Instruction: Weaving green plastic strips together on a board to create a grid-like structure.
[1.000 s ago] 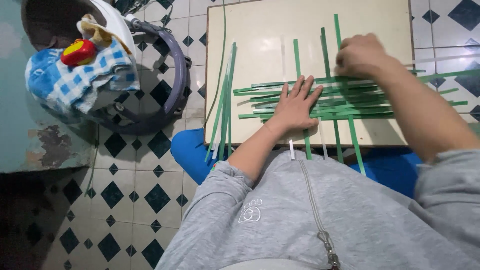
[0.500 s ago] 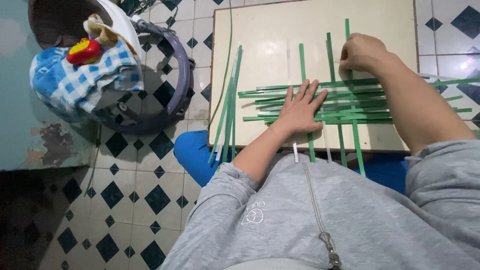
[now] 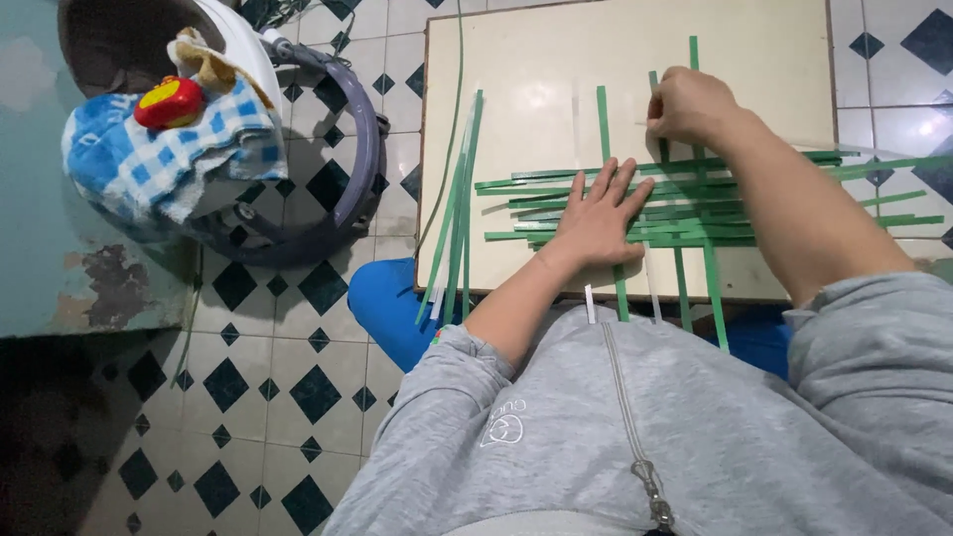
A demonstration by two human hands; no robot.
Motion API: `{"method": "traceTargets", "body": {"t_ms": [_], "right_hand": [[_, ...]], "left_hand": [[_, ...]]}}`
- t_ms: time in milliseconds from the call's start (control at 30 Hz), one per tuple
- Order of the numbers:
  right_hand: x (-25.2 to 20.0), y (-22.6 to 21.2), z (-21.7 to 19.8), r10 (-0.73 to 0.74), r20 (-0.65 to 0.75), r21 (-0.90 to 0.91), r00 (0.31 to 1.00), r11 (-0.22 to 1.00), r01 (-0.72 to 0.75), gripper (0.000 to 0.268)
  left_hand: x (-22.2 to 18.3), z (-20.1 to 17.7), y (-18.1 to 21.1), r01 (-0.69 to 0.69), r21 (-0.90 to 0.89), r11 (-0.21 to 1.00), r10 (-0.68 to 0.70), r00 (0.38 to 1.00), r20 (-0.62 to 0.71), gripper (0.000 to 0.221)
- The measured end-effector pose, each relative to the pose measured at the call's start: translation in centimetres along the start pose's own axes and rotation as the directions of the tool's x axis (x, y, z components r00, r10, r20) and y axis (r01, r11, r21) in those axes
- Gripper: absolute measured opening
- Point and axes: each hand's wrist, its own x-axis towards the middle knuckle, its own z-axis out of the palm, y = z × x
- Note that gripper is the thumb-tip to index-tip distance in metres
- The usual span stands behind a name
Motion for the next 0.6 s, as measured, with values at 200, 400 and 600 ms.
{"method": "traceTargets", "body": {"t_ms": [200, 400, 600], "right_hand": [[2.1, 0.5, 1.2, 0.182, 0.065, 0.072, 0.981, 0.98, -0.186, 0.013], [3.9, -0.3, 1.5, 0.191, 0.049, -0.03, 0.98, 0.981, -0.189, 0.015], [1.4, -2.8, -0.8, 0.243, 0.202, 0.123, 0.949, 0.955, -0.271, 0.014]], "left_hand": [[-0.2, 0.0, 0.0, -0.01, 0.005, 1.0, 0.01, 0.999, -0.034, 0.092], [-0.1, -0.4, 0.0, 0.014, -0.007, 1.0, -0.014, 1.0, 0.009, 0.092], [-0.3, -0.8, -0.1, 0.018, -0.022, 1.0, -0.018, 0.999, 0.038, 0.093]]}}
